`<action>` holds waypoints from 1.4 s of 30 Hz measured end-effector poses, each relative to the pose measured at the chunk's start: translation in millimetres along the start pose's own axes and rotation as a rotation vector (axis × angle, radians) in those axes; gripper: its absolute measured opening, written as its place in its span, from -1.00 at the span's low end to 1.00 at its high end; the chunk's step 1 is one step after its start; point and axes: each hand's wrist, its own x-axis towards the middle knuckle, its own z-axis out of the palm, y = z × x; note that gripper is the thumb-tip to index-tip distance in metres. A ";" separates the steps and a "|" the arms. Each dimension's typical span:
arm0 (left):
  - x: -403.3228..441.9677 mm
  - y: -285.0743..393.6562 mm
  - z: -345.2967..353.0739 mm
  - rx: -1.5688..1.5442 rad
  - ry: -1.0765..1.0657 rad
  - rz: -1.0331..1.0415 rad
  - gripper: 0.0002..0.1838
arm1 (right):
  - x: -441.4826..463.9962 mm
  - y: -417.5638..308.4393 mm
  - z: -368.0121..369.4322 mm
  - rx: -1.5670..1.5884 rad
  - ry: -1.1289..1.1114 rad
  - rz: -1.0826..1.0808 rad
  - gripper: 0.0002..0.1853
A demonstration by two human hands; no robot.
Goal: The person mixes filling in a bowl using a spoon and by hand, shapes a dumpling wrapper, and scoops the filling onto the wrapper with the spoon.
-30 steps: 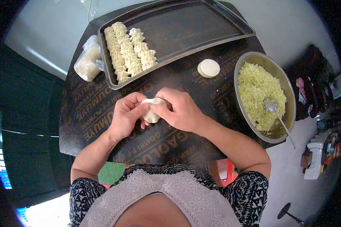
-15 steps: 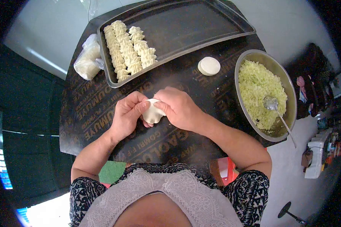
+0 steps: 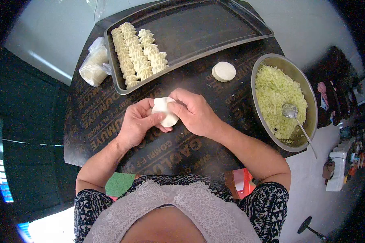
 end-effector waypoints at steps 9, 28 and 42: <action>-0.9 5.5 4.6 -0.053 0.033 -0.048 -0.81 | 0.8 3.4 -1.5 -0.077 0.080 -0.044 -0.91; -2.6 4.1 13.2 -0.011 0.065 -0.035 -0.90 | -3.9 1.7 -5.2 -0.063 0.015 -0.085 -0.78; -4.2 -1.8 -2.1 0.189 0.092 0.142 -0.89 | -3.3 -0.5 -3.9 0.016 -0.042 -0.069 -0.84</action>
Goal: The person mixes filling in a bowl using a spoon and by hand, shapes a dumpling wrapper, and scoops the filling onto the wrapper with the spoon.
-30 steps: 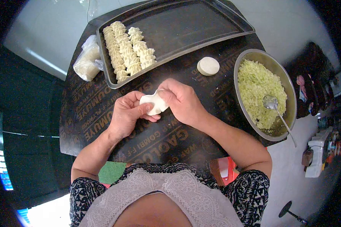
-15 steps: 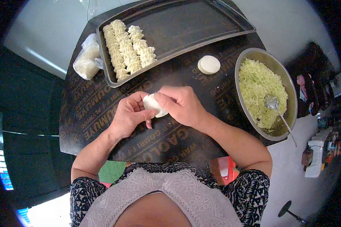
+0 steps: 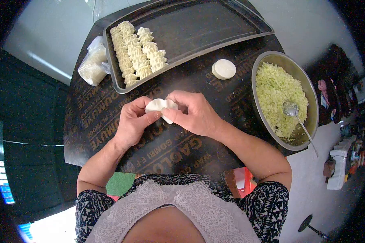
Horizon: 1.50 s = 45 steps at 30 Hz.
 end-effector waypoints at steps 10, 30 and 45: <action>1.6 3.3 7.3 -0.148 -0.121 -0.162 -0.81 | 0.4 4.9 -2.7 -0.077 0.088 -0.024 -0.90; 3.6 -4.7 3.9 -0.287 -0.014 -0.167 -0.82 | -0.2 3.0 0.5 -0.055 0.013 0.016 -0.66; 2.8 1.7 0.2 -0.206 -0.206 -0.252 -0.82 | -0.1 8.4 0.7 0.080 -0.148 -0.068 -0.55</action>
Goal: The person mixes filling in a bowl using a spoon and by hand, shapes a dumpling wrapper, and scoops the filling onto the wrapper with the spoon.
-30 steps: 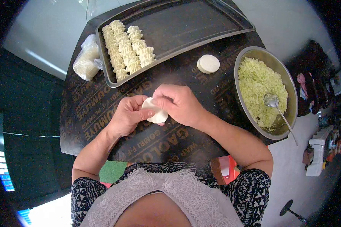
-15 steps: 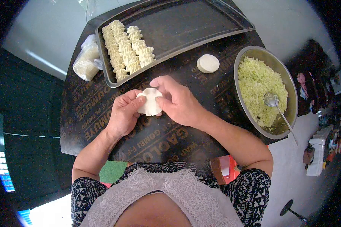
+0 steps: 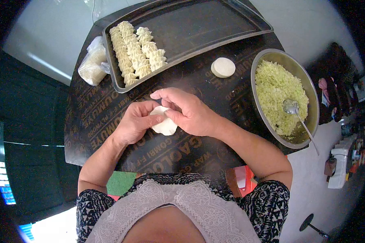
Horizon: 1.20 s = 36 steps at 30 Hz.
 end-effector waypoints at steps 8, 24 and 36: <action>1.8 -0.4 2.4 0.083 -0.007 -0.020 -0.82 | 1.7 -4.6 -7.0 -0.157 0.015 -0.050 -0.56; 3.7 0.5 19.6 0.102 -0.093 -0.090 -0.79 | -10.0 -20.6 -16.6 -0.445 -0.062 -0.343 -0.62; 18.2 -13.1 20.8 -0.038 0.172 0.077 -0.74 | -85.9 -66.1 -44.3 -0.763 0.268 -0.611 -0.53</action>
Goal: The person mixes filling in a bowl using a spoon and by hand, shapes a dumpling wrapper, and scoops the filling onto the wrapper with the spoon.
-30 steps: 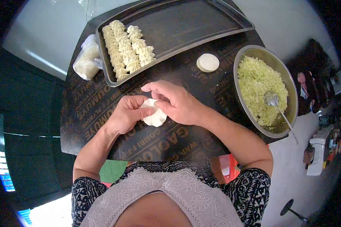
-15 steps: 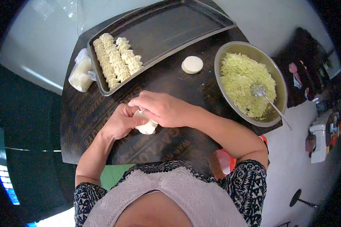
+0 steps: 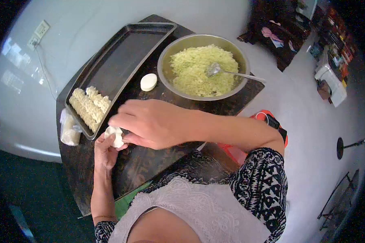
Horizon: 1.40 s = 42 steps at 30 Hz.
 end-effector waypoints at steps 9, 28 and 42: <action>0.4 15.2 12.5 0.069 0.077 -0.072 -0.75 | -141.1 -40.2 -52.5 -0.176 0.610 0.528 -0.91; 58.0 26.4 109.9 0.061 -0.177 -0.090 -0.71 | -172.4 15.8 -127.0 0.063 0.742 0.849 -0.77; 68.5 26.0 116.5 0.068 -0.172 -0.106 -0.71 | -91.9 -3.3 -161.0 -0.720 0.178 0.503 -0.84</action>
